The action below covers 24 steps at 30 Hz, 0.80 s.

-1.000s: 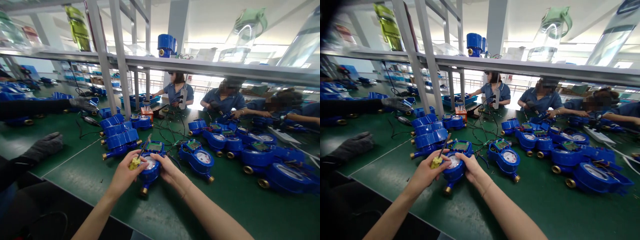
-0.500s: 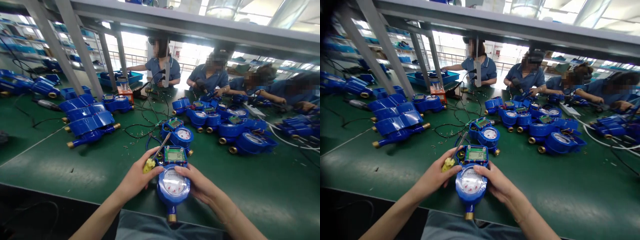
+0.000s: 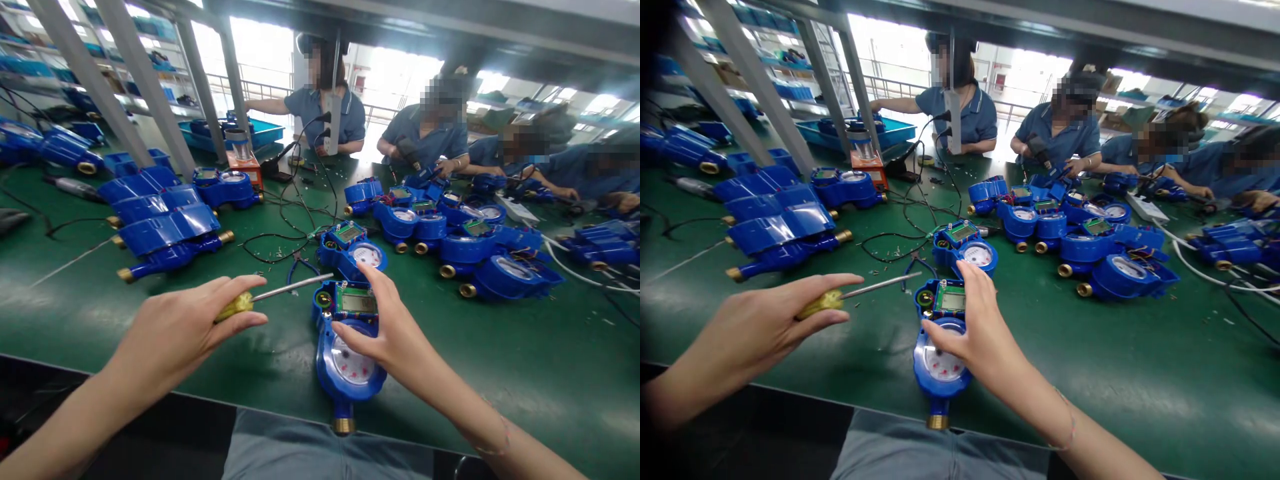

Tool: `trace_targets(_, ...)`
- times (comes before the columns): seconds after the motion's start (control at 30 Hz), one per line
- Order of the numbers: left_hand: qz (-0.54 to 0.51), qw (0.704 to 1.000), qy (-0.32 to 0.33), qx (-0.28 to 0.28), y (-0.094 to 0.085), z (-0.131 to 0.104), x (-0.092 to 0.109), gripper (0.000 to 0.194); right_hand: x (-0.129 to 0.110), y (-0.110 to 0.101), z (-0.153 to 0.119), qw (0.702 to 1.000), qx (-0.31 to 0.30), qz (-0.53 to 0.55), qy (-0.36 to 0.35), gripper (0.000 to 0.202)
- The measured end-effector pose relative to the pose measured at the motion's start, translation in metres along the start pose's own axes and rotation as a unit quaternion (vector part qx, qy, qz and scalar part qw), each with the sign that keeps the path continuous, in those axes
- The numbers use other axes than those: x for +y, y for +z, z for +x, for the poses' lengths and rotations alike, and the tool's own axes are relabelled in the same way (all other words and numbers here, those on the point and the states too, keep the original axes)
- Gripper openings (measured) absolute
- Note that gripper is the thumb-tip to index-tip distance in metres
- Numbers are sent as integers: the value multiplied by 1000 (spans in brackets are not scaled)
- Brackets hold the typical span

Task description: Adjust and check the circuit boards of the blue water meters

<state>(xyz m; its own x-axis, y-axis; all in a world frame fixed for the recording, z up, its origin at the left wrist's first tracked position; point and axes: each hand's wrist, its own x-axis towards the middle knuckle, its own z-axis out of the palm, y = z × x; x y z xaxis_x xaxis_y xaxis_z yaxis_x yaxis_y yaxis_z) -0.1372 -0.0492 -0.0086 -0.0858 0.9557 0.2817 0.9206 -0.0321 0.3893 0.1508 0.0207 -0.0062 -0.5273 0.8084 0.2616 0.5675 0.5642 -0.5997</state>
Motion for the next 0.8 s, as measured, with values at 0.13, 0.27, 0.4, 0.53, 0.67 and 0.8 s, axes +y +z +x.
trace_targets(0.13, 129, 987, 92, 0, -16, 4, -2, 55, -10, 15, 13, 998, 6, -61, 13, 65)
trace_targets(0.27, 114, 981, 151, -49, -18, 9, 5, 42, -12, 22, 12, 994, 27, -103, 22, 53)
trace_targets(0.4, 27, 988, 138, -71, -12, 10, 16, 40, -11, 22, 14, 992, 24, -121, 22, 60)
trace_targets(0.53, 90, 980, 166, -70, -11, 10, 28, 37, -8, 21, 19, 992, 38, -116, 17, 52)
trace_targets(0.67, 206, 948, 233, -69, -17, 12, 38, 47, -3, 19, 22, 994, 66, -89, 11, 31)
trace_targets(0.8, 228, 940, 248, -62, -13, 12, 39, 49, -5, 19, 24, 993, 90, -70, 16, 28)
